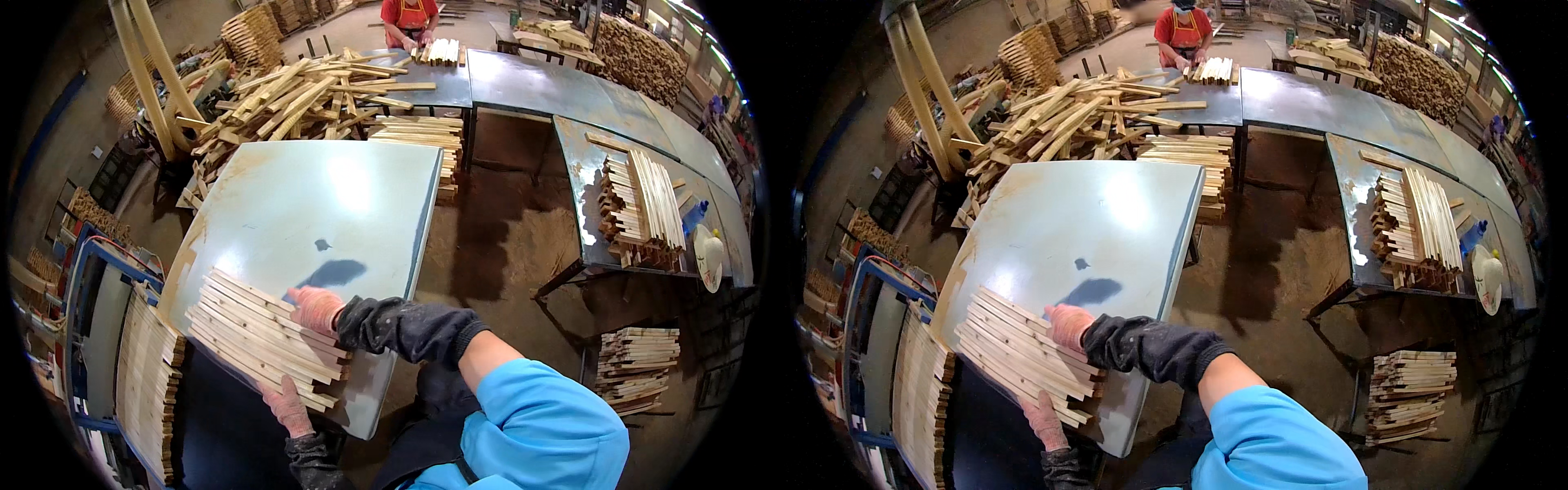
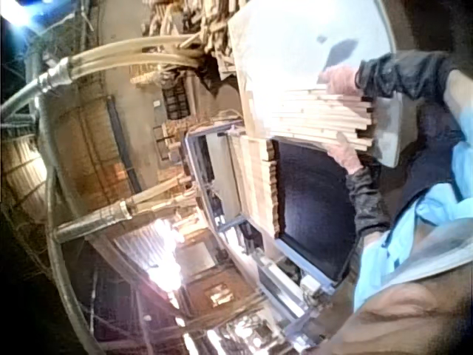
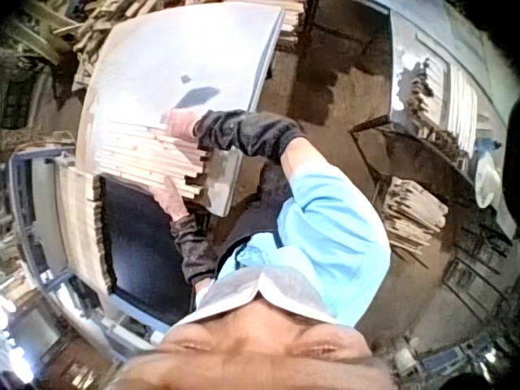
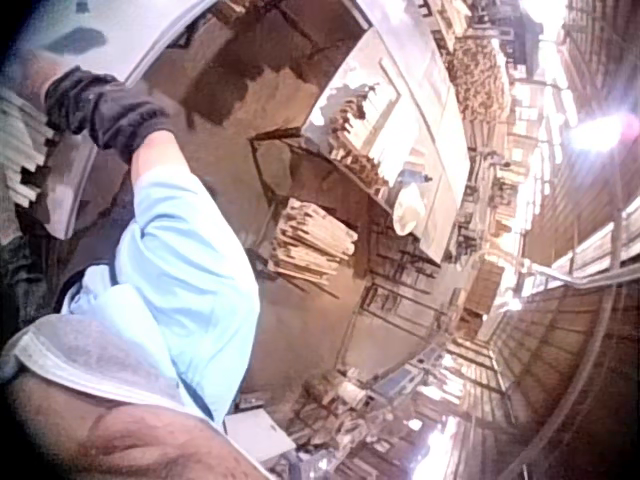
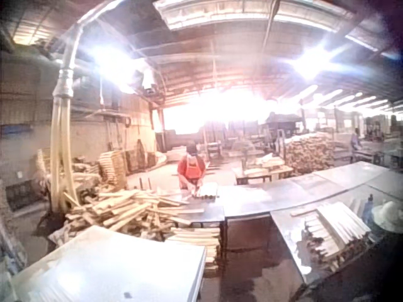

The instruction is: The person gathers small wooden planks from a metal table and stacks them into neat bundles. They repeatedly lift these bundles and place them onto a conveyor belt or machine, then return to the table to collect more planks. The process involves continuous picking, stacking, and transferring of the wood pieces.

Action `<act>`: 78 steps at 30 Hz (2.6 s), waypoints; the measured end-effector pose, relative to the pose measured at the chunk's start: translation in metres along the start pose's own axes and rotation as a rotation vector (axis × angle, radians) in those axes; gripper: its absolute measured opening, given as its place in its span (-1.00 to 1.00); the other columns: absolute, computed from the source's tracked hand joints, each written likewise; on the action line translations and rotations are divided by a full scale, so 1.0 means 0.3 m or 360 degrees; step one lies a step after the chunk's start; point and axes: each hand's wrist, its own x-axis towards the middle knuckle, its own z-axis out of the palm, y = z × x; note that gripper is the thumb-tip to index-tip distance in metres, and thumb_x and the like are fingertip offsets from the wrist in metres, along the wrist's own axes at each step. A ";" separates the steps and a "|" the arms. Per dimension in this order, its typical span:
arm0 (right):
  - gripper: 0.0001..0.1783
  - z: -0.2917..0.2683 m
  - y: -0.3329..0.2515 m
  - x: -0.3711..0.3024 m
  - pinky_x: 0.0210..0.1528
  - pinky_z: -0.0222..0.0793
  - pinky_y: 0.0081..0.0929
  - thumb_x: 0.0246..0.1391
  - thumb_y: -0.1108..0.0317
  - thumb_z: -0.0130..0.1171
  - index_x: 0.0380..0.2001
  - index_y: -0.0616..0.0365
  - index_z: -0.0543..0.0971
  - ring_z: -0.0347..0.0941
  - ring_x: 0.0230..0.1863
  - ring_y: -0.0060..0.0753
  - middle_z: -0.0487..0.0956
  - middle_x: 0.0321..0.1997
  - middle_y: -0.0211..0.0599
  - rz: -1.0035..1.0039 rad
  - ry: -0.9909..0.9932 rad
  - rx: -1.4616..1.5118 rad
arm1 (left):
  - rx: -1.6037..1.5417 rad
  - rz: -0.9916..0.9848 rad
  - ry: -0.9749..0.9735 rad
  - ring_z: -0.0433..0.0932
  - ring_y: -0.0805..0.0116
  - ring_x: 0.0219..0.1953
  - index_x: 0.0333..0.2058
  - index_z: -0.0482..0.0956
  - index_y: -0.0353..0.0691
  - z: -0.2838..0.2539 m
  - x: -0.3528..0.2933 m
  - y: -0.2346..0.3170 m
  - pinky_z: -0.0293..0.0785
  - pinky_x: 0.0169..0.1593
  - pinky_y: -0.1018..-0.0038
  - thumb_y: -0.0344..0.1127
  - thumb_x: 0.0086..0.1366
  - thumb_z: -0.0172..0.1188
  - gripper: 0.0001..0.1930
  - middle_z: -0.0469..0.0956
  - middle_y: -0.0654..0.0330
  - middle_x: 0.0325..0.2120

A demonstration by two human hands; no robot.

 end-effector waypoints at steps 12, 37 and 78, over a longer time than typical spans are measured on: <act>-0.44 -0.098 0.104 0.106 0.27 0.51 0.06 0.32 0.00 0.11 0.13 0.27 0.56 0.57 0.24 0.20 0.68 0.13 0.12 0.0090 -0.0041 -0.0317 | -0.0061 0.0295 -0.0140 0.32 -0.30 0.28 0.52 0.16 -0.38 0.174 0.063 0.147 0.20 0.43 -0.06 0.10 0.43 0.35 -0.07 0.34 -0.35 0.36; -0.28 0.164 0.984 -1.264 0.42 0.43 -0.15 0.36 0.04 0.18 0.42 0.29 0.46 0.51 0.39 0.20 0.57 0.38 0.19 0.1223 0.1299 0.0438 | -0.0938 0.0401 -0.0002 0.12 -0.01 0.61 0.60 -0.04 -0.43 0.137 0.019 0.295 0.05 0.63 0.14 -0.18 0.59 0.09 -0.19 0.08 -0.17 0.60; -0.24 -1.573 2.754 -0.851 0.49 0.32 -0.26 0.22 0.01 0.22 0.33 0.36 0.55 0.43 0.48 0.13 0.55 0.42 0.19 0.1639 0.0739 0.0683 | -0.0120 0.0337 -0.2333 0.58 0.06 0.31 0.33 0.50 -0.48 3.014 -0.194 1.807 0.44 0.39 0.31 -0.03 0.45 0.25 -0.32 0.64 -0.14 0.24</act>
